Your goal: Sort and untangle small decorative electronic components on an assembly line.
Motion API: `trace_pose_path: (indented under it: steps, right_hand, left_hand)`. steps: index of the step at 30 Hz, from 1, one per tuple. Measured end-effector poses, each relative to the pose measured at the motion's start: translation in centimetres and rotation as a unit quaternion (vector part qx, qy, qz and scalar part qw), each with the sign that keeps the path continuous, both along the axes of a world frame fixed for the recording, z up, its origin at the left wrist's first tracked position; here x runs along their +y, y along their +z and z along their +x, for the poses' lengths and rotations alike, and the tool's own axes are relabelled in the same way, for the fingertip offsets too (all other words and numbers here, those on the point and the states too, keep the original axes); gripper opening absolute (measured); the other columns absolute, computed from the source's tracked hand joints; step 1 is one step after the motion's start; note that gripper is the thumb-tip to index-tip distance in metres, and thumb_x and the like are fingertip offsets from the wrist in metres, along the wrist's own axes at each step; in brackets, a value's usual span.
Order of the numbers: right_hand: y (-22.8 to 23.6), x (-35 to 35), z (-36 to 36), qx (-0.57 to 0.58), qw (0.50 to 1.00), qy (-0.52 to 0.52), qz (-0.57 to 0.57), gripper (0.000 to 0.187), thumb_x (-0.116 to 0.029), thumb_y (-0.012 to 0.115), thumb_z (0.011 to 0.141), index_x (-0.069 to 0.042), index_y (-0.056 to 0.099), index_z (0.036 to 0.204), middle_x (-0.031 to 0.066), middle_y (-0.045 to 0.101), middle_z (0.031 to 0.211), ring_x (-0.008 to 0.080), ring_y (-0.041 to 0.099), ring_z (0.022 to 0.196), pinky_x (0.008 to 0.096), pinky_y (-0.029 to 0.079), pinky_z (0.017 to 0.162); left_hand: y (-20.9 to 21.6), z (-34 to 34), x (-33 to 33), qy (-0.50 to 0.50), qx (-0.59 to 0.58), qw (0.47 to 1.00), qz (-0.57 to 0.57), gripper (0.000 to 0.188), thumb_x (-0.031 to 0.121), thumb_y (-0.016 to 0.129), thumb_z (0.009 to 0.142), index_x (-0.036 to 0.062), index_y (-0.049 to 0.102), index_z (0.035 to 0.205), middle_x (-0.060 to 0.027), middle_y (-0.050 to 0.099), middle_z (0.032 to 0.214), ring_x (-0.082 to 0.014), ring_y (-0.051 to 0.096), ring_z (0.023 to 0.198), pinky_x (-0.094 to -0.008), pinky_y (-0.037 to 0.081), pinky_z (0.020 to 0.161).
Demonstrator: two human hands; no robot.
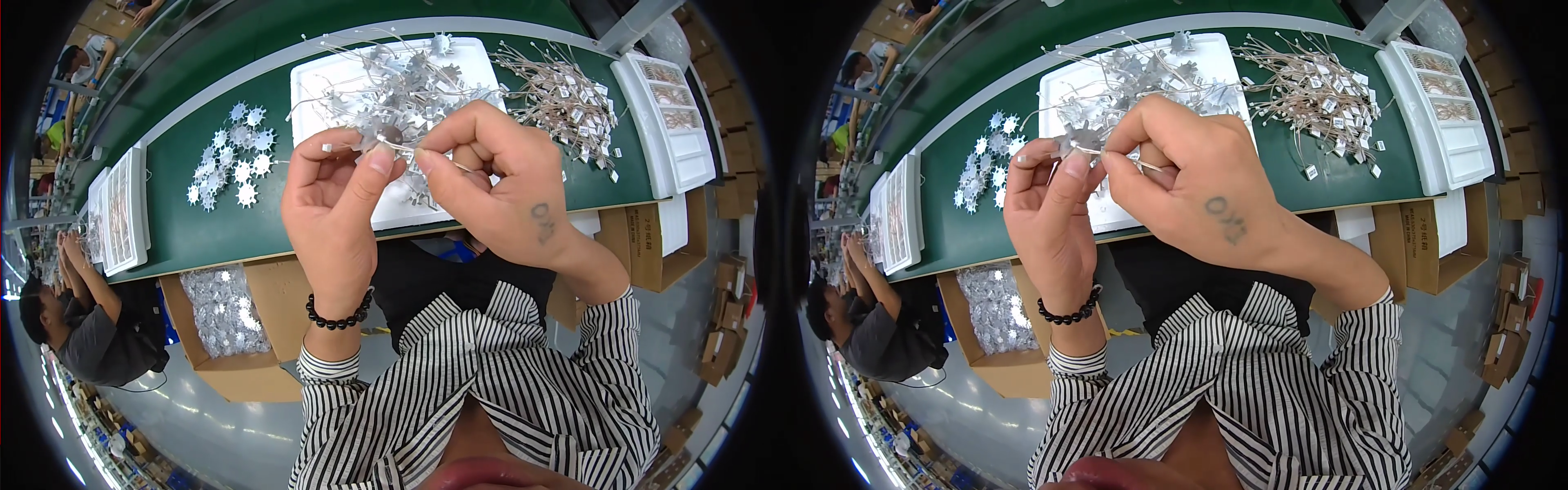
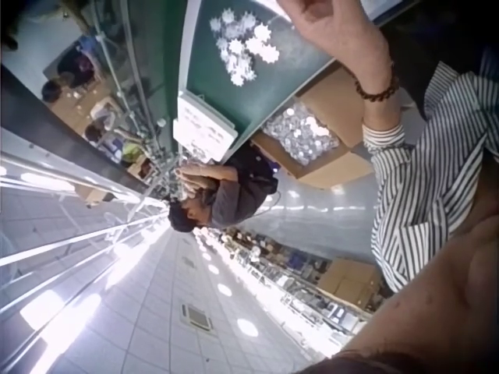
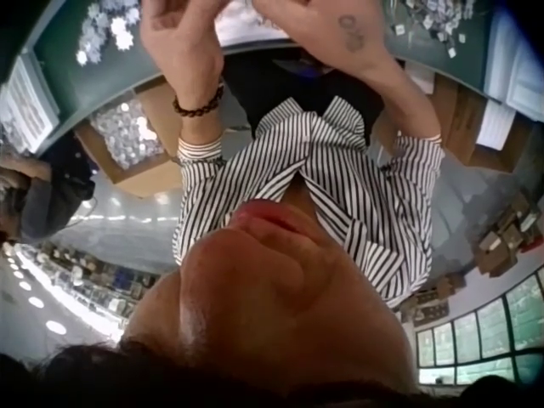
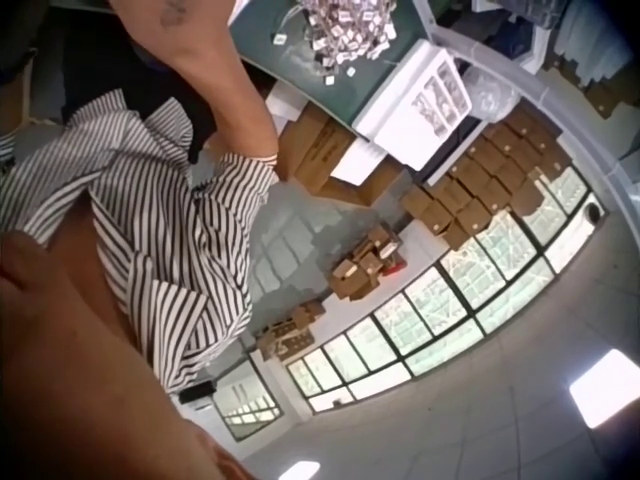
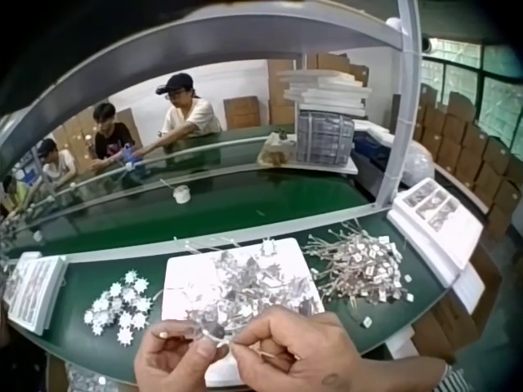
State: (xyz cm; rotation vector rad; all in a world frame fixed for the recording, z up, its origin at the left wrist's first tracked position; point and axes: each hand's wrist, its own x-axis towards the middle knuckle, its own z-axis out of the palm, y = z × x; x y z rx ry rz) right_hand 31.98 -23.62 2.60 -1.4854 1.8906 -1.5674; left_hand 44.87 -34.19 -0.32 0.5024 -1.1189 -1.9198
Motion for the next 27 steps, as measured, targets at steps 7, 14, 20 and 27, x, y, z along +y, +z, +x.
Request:
trace_pose_path:
  steps: [7,14,20,27]
  right_hand:
    - [0.0,-0.4,-0.1,-0.024,1.0,-0.009,0.005,0.007,0.0,0.068,0.086,-0.002,0.065,0.091,-0.008,0.044,0.057,0.0028,0.034,0.05,0.0178,0.028,0.049]
    - [-0.2,-0.7,0.1,0.061,0.997,-0.034,-0.037,0.005,0.0,0.068,0.086,-0.003,0.065,0.089,-0.0088,0.041,0.055,0.0035,0.031,0.048,0.019,0.027,0.048]
    - [-1.1,-1.0,0.0,0.174,0.98,-0.016,-0.092,0.015,0.0,0.066,0.087,-0.001,0.062,0.101,-0.0078,0.041,0.054,0.0038,0.031,0.048,0.0193,0.026,0.047]
    - [-1.2,-0.2,0.0,-0.09,0.993,0.079,-0.002,0.032,0.0,0.064,0.087,0.0,0.053,0.117,-0.0061,0.043,0.055,0.0039,0.031,0.048,0.0186,0.027,0.049]
  left_hand:
    - [-0.8,0.1,-0.2,0.048,-0.043,0.989,-0.134,0.029,-0.006,0.072,0.087,-0.0006,0.058,0.112,-0.0163,0.064,0.118,-0.0201,0.063,0.104,-0.0294,0.057,0.087]
    - [-0.2,0.1,0.6,0.069,-0.064,0.983,-0.157,0.029,-0.007,0.072,0.086,-0.0009,0.059,0.112,-0.0163,0.064,0.12,-0.0212,0.062,0.109,-0.0302,0.056,0.089]
    - [-0.3,0.2,1.0,0.038,-0.05,0.984,-0.167,0.024,-0.005,0.071,0.089,-0.0016,0.061,0.11,-0.0158,0.064,0.12,-0.0213,0.063,0.107,-0.0299,0.054,0.089]
    - [0.4,0.7,1.3,-0.03,-0.011,0.998,-0.051,0.017,-0.002,0.07,0.091,-0.002,0.064,0.106,-0.0122,0.068,0.106,-0.018,0.063,0.099,-0.0266,0.053,0.086]
